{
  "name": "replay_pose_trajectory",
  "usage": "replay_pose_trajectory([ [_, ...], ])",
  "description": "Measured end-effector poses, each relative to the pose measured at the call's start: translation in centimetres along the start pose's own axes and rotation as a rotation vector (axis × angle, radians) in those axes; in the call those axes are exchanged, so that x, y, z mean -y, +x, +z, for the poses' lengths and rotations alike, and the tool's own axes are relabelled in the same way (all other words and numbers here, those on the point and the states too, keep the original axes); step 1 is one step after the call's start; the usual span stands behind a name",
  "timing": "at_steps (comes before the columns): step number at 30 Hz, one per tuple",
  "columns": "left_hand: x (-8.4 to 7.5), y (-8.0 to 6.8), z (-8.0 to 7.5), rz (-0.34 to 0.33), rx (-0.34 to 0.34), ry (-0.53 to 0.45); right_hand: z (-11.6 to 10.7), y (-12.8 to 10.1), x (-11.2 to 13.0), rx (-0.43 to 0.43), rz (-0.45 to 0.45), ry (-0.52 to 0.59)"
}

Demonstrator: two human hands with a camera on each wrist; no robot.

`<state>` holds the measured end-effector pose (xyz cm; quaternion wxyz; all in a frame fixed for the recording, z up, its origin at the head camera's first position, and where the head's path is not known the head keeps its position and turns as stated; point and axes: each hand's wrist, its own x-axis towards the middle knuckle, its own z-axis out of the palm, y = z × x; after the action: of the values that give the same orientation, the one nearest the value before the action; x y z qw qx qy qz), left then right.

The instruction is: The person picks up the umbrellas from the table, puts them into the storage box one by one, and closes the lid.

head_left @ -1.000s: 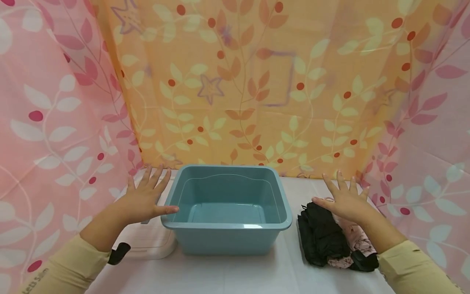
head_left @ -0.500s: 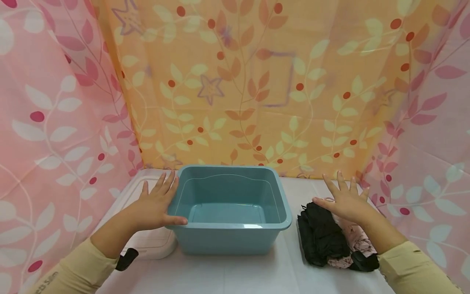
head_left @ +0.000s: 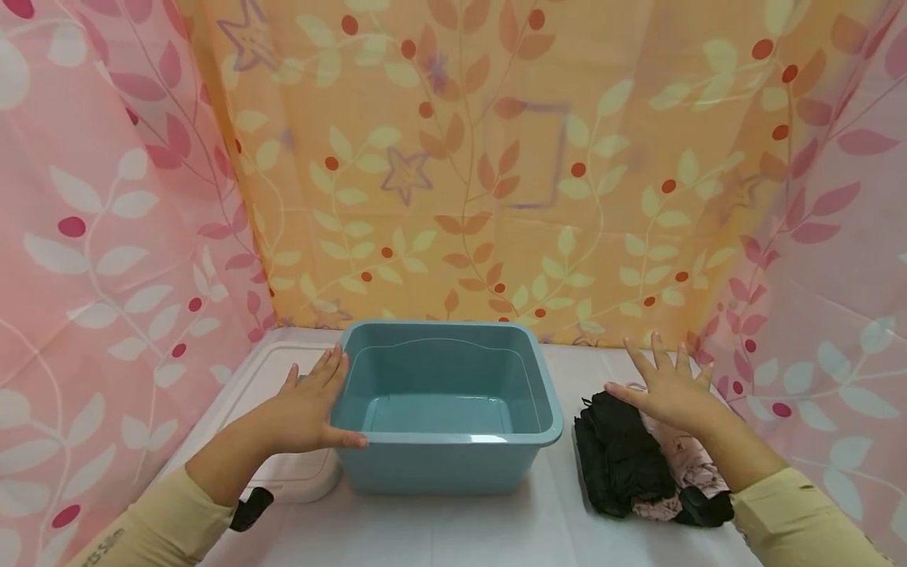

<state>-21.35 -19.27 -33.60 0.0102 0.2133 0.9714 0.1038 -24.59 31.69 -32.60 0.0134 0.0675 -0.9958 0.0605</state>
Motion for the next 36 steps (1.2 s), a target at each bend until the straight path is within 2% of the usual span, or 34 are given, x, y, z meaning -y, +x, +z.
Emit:
replay_pose_trajectory([
  [5,0.0,0.0,-0.1,-0.006,0.012,0.016,0.1,0.1,-0.2,-0.003,-0.001,0.008],
  [15,0.0,-0.1,-0.3,-0.013,0.019,-0.012,0.2,0.0,-0.4,-0.001,0.001,0.016],
  [20,0.1,-0.1,-0.2,-0.013,0.027,-0.034,-0.1,-0.1,-0.8,-0.026,-0.005,0.047],
  [29,0.0,0.4,-0.2,-0.006,0.033,-0.031,-0.3,-0.5,-2.7,-0.023,0.016,0.129],
  [36,0.1,0.4,-0.1,-0.010,0.033,-0.027,0.0,-1.0,-4.4,-0.022,0.019,0.261],
])
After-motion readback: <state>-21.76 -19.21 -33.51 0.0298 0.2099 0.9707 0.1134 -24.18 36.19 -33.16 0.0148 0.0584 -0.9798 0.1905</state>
